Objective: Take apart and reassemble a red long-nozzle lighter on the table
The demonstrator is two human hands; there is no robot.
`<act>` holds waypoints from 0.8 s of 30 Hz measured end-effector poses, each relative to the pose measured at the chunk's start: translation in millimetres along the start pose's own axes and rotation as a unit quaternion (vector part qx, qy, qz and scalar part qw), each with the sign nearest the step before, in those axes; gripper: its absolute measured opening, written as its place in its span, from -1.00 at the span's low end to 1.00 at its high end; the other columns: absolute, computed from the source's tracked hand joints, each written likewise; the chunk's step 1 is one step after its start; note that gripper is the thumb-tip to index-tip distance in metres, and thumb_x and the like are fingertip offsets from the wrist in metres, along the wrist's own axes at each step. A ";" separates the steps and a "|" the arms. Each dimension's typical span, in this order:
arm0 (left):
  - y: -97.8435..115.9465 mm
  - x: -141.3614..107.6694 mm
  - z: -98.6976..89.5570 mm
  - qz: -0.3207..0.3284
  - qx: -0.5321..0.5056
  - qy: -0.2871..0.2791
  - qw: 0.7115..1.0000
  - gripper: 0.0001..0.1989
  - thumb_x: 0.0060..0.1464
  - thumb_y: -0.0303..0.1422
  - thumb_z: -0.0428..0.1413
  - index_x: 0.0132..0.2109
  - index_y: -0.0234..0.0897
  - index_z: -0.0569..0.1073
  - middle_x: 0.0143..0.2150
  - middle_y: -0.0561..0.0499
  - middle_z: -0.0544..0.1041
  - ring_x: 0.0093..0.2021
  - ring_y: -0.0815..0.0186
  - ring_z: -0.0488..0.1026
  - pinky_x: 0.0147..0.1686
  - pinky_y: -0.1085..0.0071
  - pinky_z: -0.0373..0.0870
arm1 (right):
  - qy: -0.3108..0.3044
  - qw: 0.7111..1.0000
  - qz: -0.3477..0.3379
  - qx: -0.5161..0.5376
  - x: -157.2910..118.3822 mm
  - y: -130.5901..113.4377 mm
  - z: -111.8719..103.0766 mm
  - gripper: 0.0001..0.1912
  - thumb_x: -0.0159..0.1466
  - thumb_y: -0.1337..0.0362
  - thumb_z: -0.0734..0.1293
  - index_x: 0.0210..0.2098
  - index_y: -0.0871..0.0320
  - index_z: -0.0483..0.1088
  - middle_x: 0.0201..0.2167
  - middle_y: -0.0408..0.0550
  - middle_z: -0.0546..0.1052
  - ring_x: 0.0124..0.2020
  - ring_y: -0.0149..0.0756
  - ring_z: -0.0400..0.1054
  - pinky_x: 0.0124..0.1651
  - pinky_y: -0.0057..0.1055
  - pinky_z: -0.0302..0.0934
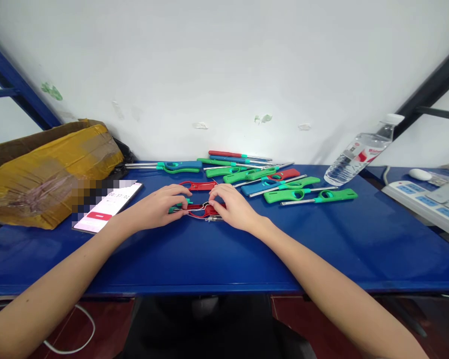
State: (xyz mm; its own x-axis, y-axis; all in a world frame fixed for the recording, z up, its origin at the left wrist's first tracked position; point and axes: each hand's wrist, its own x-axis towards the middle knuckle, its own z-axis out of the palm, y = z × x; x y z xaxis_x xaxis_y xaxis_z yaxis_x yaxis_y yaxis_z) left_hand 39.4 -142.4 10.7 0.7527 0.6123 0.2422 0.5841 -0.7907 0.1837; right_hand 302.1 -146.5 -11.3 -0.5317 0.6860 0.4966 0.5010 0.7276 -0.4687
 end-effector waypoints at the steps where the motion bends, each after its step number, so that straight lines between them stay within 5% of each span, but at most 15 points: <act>1: 0.6 0.3 0.2 0.001 0.004 0.004 1.000 -0.86 0.22 -0.32 0.09 -0.22 -0.24 0.52 0.10 -0.13 0.45 0.10 0.08 0.39 0.10 0.10 0.34 | 0.004 1.000 0.006 -0.003 0.1 -1.1 -0.5 -0.91 0.34 0.33 0.25 -0.27 0.12 0.39 -0.19 0.02 0.54 -0.06 -0.15 0.37 0.05 -0.14 0.28; 7: 0.0 2.3 5.4 0.024 0.013 0.019 0.999 -0.80 0.18 -0.31 0.16 -0.06 -0.25 0.51 0.11 -0.16 0.45 0.11 0.06 0.38 0.10 0.10 0.35 | 0.016 0.999 0.034 0.002 -1.0 -5.7 -0.7 -0.91 0.33 0.31 0.27 -0.25 0.11 0.43 -0.26 -0.05 0.57 -0.17 -0.21 0.43 -0.08 -0.27 0.34; 24: -6.5 8.2 30.4 0.008 -0.016 0.050 0.999 -0.67 0.24 -0.15 0.11 0.03 -0.24 0.53 0.17 -0.19 0.41 0.21 0.05 0.31 0.19 0.05 0.30 | -0.005 0.999 -0.015 -0.036 -0.6 1.7 3.5 -0.79 0.34 0.35 0.24 -0.18 0.12 0.52 -0.28 0.00 0.60 -0.19 -0.17 0.40 -0.10 -0.19 0.35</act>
State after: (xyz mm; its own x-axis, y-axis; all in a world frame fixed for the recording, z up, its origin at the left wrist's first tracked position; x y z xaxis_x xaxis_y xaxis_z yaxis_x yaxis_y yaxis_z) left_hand 51.0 -132.2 -17.5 0.7270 0.5969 0.3393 0.5605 -0.8014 0.2088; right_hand 300.9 -145.7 -15.0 -0.5544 0.6634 0.5025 0.5320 0.7468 -0.3990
